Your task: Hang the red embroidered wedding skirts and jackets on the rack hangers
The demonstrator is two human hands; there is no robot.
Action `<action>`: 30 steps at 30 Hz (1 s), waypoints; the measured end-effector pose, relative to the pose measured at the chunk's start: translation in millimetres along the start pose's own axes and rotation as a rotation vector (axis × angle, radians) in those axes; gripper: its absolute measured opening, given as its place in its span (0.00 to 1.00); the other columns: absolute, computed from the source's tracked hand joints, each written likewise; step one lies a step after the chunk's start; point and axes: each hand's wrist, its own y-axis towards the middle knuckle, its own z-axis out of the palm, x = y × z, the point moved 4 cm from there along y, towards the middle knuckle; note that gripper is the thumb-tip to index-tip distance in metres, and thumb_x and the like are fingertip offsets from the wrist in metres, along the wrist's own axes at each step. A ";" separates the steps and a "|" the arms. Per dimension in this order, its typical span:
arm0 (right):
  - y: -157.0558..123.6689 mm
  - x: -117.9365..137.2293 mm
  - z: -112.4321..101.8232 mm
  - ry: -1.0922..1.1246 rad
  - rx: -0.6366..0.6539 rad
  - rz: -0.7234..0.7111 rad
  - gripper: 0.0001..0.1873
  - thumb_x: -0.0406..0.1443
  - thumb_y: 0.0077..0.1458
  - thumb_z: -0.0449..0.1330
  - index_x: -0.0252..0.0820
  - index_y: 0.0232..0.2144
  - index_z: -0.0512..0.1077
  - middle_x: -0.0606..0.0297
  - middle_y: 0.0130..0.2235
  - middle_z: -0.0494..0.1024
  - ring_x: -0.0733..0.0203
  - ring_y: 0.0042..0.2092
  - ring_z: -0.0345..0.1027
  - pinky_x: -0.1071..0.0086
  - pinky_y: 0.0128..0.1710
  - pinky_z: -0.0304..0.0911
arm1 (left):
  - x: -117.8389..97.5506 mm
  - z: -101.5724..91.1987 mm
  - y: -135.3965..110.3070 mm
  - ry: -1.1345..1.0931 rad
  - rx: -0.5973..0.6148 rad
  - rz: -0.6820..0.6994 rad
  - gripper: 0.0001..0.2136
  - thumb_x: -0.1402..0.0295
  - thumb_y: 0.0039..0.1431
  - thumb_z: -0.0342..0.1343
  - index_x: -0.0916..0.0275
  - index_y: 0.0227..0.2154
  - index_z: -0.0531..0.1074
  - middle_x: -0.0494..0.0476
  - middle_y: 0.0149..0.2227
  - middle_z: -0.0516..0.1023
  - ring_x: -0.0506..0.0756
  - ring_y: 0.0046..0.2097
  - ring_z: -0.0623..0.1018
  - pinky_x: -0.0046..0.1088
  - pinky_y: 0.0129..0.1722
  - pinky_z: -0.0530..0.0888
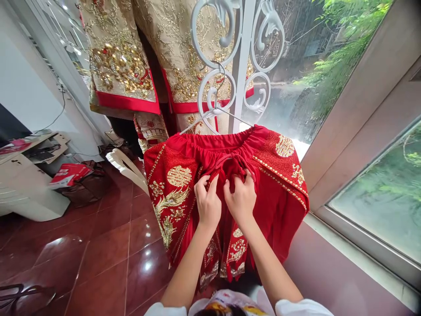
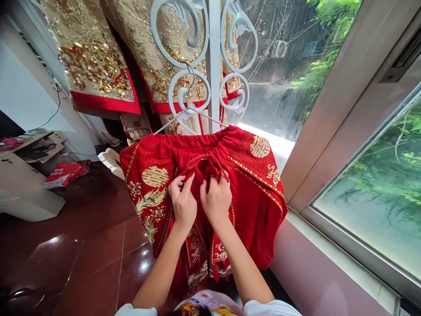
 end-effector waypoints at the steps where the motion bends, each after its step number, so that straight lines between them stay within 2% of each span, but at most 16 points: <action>1: 0.4 1.2 2.0 -0.034 0.008 0.005 0.13 0.37 0.57 0.51 0.37 0.36 0.74 0.47 0.49 0.67 0.52 0.44 0.65 0.63 0.35 0.65 | 0.5 -0.6 0.1 -0.008 -0.002 0.001 0.18 0.77 0.63 0.41 0.61 0.47 0.74 0.64 0.43 0.68 0.55 0.43 0.69 0.35 0.46 0.70; 4: 0.3 3.4 6.5 -0.092 0.028 0.014 0.13 0.34 0.58 0.51 0.37 0.29 0.74 0.49 0.50 0.66 0.55 0.43 0.64 0.64 0.38 0.64 | 0.6 -0.6 -2.4 -0.016 -0.001 0.011 0.17 0.76 0.63 0.41 0.60 0.45 0.74 0.63 0.44 0.69 0.54 0.43 0.70 0.33 0.45 0.71; 7: -1.0 8.1 1.1 -0.110 0.059 0.022 0.12 0.34 0.56 0.52 0.35 0.27 0.74 0.48 0.50 0.67 0.54 0.43 0.62 0.62 0.41 0.63 | -2.5 3.2 -9.9 0.035 0.014 0.029 0.13 0.73 0.63 0.45 0.61 0.40 0.75 0.63 0.46 0.69 0.56 0.46 0.70 0.35 0.47 0.70; 12: 1.9 19.3 -18.7 -0.256 0.190 0.058 0.12 0.32 0.55 0.51 0.31 0.29 0.74 0.44 0.47 0.68 0.52 0.39 0.61 0.64 0.32 0.60 | -10.4 13.4 -21.3 0.127 0.062 0.032 0.10 0.69 0.62 0.48 0.64 0.35 0.75 0.66 0.51 0.68 0.60 0.50 0.68 0.39 0.48 0.70; 15: 5.3 24.4 -23.5 -0.302 0.257 0.011 0.14 0.30 0.56 0.49 0.30 0.30 0.74 0.43 0.45 0.69 0.52 0.39 0.60 0.64 0.32 0.58 | -14.1 16.2 -22.0 0.153 0.087 0.027 0.10 0.69 0.61 0.49 0.64 0.32 0.74 0.67 0.51 0.67 0.61 0.50 0.68 0.40 0.48 0.69; 18: 4.8 25.8 -26.7 -0.290 0.205 0.006 0.13 0.30 0.56 0.51 0.32 0.28 0.74 0.46 0.43 0.69 0.54 0.37 0.58 0.64 0.33 0.57 | -15.0 17.5 -21.6 0.248 0.126 -0.007 0.08 0.69 0.60 0.49 0.62 0.33 0.74 0.65 0.51 0.68 0.62 0.48 0.68 0.42 0.43 0.68; 20: 1.1 26.8 -28.7 -0.277 0.134 -0.003 0.13 0.32 0.56 0.51 0.36 0.26 0.74 0.50 0.42 0.69 0.55 0.37 0.57 0.65 0.35 0.56 | -13.4 18.3 -22.1 0.314 0.156 -0.041 0.08 0.70 0.60 0.50 0.61 0.33 0.74 0.64 0.50 0.69 0.62 0.45 0.68 0.40 0.39 0.66; 22: -4.4 28.1 -28.5 -0.273 0.114 -0.014 0.13 0.33 0.58 0.51 0.38 0.26 0.73 0.53 0.41 0.70 0.56 0.37 0.58 0.65 0.36 0.55 | -11.8 18.6 -23.3 0.326 0.168 -0.052 0.07 0.70 0.60 0.50 0.61 0.32 0.73 0.64 0.49 0.68 0.60 0.42 0.67 0.37 0.37 0.64; 24: -9.6 28.1 -24.8 -0.262 0.203 0.020 0.13 0.33 0.59 0.50 0.39 0.27 0.72 0.56 0.38 0.71 0.58 0.36 0.60 0.67 0.33 0.53 | -10.5 17.9 -25.0 0.308 0.159 -0.057 0.08 0.70 0.60 0.50 0.62 0.29 0.73 0.64 0.46 0.68 0.58 0.40 0.66 0.35 0.36 0.62; 28: -14.8 24.8 -15.8 -0.232 0.515 0.218 0.12 0.33 0.61 0.46 0.36 0.31 0.69 0.60 0.30 0.71 0.63 0.26 0.60 0.70 0.24 0.43 | -9.2 17.2 -29.6 0.267 0.184 -0.105 0.09 0.70 0.61 0.48 0.61 0.30 0.73 0.60 0.39 0.67 0.56 0.37 0.64 0.32 0.35 0.59; 30: -10.2 23.1 -15.8 -0.143 0.554 0.281 0.12 0.33 0.60 0.46 0.36 0.30 0.67 0.61 0.27 0.69 0.65 0.24 0.58 0.71 0.24 0.42 | -10.0 15.8 -30.3 0.241 0.172 -0.104 0.09 0.71 0.61 0.47 0.60 0.32 0.74 0.59 0.37 0.67 0.56 0.36 0.64 0.32 0.35 0.58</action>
